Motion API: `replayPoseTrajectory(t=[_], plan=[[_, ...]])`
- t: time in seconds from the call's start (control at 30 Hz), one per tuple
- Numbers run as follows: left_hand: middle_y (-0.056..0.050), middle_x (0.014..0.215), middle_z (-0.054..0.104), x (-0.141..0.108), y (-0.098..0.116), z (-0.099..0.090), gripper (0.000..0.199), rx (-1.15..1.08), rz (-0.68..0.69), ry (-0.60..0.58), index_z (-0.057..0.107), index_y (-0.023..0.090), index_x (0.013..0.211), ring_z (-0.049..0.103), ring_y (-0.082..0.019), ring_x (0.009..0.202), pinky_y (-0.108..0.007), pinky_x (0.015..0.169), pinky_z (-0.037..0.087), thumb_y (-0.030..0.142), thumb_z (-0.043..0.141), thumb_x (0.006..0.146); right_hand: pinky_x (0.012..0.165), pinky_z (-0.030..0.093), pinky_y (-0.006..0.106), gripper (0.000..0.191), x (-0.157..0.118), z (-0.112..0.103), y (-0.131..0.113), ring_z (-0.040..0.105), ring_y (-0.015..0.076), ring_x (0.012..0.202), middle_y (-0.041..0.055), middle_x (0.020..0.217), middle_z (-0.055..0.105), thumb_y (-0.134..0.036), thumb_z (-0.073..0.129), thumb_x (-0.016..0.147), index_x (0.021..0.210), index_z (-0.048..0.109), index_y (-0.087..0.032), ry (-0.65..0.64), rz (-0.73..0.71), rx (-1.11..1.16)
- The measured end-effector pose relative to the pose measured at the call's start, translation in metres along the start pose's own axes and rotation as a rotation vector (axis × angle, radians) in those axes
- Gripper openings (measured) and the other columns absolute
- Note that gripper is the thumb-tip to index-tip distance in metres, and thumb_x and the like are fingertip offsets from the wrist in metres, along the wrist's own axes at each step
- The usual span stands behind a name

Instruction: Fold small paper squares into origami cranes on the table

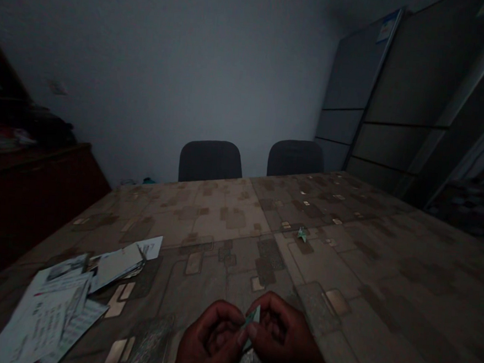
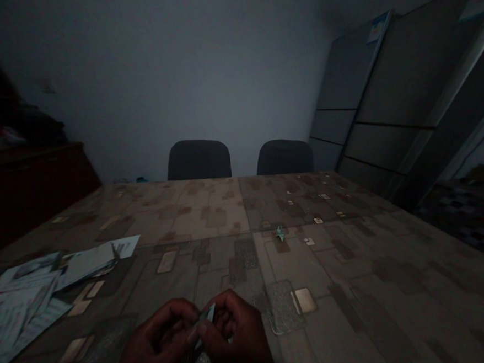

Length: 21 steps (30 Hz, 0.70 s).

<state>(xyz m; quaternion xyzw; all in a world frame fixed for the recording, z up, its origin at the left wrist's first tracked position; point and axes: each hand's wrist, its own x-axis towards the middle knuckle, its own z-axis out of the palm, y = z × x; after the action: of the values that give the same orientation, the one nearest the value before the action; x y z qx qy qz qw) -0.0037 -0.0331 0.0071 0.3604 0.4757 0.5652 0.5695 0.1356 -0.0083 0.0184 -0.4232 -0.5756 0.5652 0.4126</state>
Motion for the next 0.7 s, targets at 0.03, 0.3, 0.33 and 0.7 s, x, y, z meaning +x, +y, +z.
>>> replayPoseTrajectory(t=[0.03, 0.3, 0.33, 0.7], plan=[[0.005, 0.053, 0.053, -0.001, 0.001, 0.0, 0.037, 0.018, 0.025, -0.001, 0.064, 0.015, 0.064, 0.047, -0.009, 0.052, -0.017, 0.051, 0.036, 0.045, 0.084, 0.056, 0.051, 0.031, 0.021, 0.013, 0.0, 0.0, 0.0, 0.038, 0.0103, 0.053, -0.0061, 0.058, 0.042, -0.027, 0.062, 0.068, 0.074, 0.056, -0.017, 0.002, -0.001, -0.006], [0.006, 0.05, 0.05, -0.002, 0.004, 0.002, 0.039, 0.059, 0.001, 0.036, 0.064, 0.014, 0.062, 0.041, -0.007, 0.048, -0.017, 0.048, 0.032, 0.047, 0.084, 0.055, 0.054, 0.032, 0.023, 0.014, -0.001, -0.003, 0.001, 0.042, 0.0118, 0.056, -0.0047, 0.059, 0.044, -0.029, 0.061, 0.071, 0.076, 0.06, -0.016, 0.035, -0.041, -0.084], [0.006, 0.05, 0.051, -0.002, 0.004, 0.002, 0.039, 0.057, -0.005, 0.057, 0.063, 0.015, 0.062, 0.042, -0.008, 0.049, -0.016, 0.048, 0.032, 0.047, 0.084, 0.054, 0.053, 0.032, 0.022, 0.016, -0.001, -0.003, 0.001, 0.042, 0.0116, 0.056, -0.0045, 0.061, 0.045, -0.03, 0.062, 0.07, 0.08, 0.06, -0.016, 0.036, -0.032, -0.049], [0.003, 0.053, 0.059, 0.004, -0.012, -0.009, 0.038, -0.023, -0.071, 0.035, 0.062, 0.018, 0.065, 0.054, -0.012, 0.053, -0.021, 0.054, 0.042, 0.046, 0.085, 0.054, 0.052, 0.032, 0.021, 0.019, -0.002, -0.003, 0.005, 0.043, 0.0096, 0.054, -0.0048, 0.061, 0.047, -0.03, 0.065, 0.068, 0.078, 0.057, -0.016, -0.035, 0.044, 0.09]])
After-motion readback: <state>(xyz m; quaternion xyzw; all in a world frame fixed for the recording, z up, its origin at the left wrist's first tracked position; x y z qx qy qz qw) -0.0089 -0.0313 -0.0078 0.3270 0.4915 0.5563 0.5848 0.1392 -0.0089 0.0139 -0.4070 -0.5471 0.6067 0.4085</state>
